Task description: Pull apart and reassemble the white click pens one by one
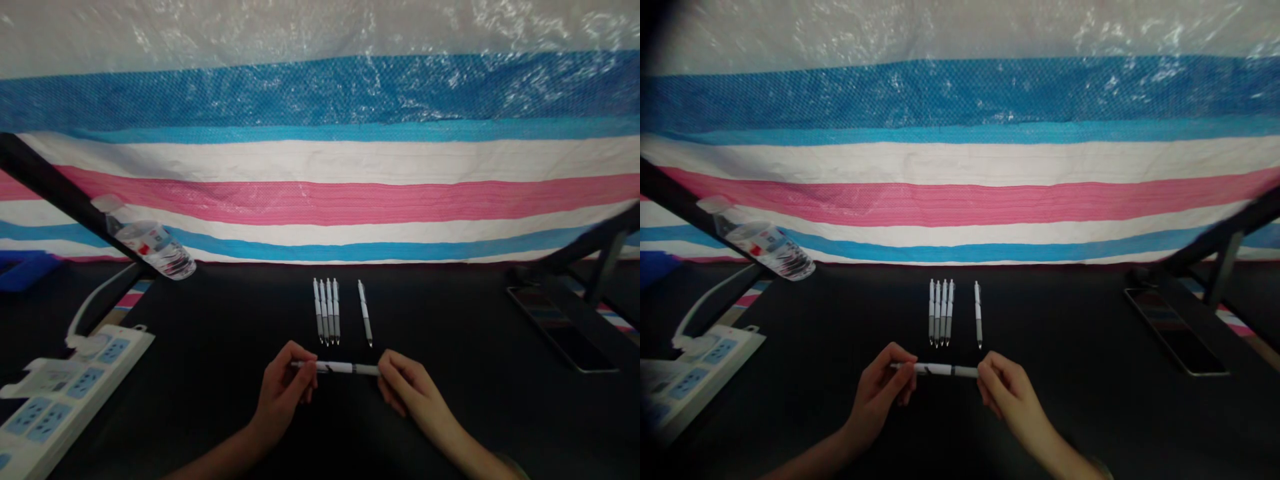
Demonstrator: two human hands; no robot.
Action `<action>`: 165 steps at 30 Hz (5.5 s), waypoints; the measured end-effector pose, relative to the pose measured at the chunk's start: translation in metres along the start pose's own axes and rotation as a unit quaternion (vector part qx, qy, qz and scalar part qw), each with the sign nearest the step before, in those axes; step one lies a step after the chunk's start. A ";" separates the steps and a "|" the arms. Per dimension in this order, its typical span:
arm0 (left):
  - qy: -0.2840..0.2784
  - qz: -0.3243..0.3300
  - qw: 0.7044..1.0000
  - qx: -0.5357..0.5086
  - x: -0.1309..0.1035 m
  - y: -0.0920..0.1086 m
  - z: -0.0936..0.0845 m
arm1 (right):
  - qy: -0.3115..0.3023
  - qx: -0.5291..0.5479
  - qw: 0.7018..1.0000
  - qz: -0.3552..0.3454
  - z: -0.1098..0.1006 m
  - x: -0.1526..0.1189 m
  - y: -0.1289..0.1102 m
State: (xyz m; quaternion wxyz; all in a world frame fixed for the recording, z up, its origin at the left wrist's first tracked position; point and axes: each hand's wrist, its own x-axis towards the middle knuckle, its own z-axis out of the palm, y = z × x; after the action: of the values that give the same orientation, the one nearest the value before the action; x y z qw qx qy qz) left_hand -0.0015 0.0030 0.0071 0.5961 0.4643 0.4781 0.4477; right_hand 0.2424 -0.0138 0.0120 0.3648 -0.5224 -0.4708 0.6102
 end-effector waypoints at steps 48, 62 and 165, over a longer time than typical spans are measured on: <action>0.070 0.053 0.995 -0.055 0.002 -0.010 -0.012 | 0.166 0.175 0.967 -0.085 -0.009 -0.006 0.016; -0.001 0.000 1.000 -0.006 0.001 0.003 -0.002 | 0.049 0.063 0.991 -0.111 0.004 -0.006 0.014; 0.009 -0.024 0.994 -0.107 0.025 0.004 0.006 | -0.078 -0.323 0.932 -0.142 0.015 -0.009 0.005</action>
State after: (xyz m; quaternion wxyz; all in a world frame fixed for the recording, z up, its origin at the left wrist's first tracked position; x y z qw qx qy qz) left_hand 0.0079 0.0274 0.0079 0.6487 0.3820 0.4438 0.4861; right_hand 0.2291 -0.0263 0.0099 0.2216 -0.4905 -0.7388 0.4055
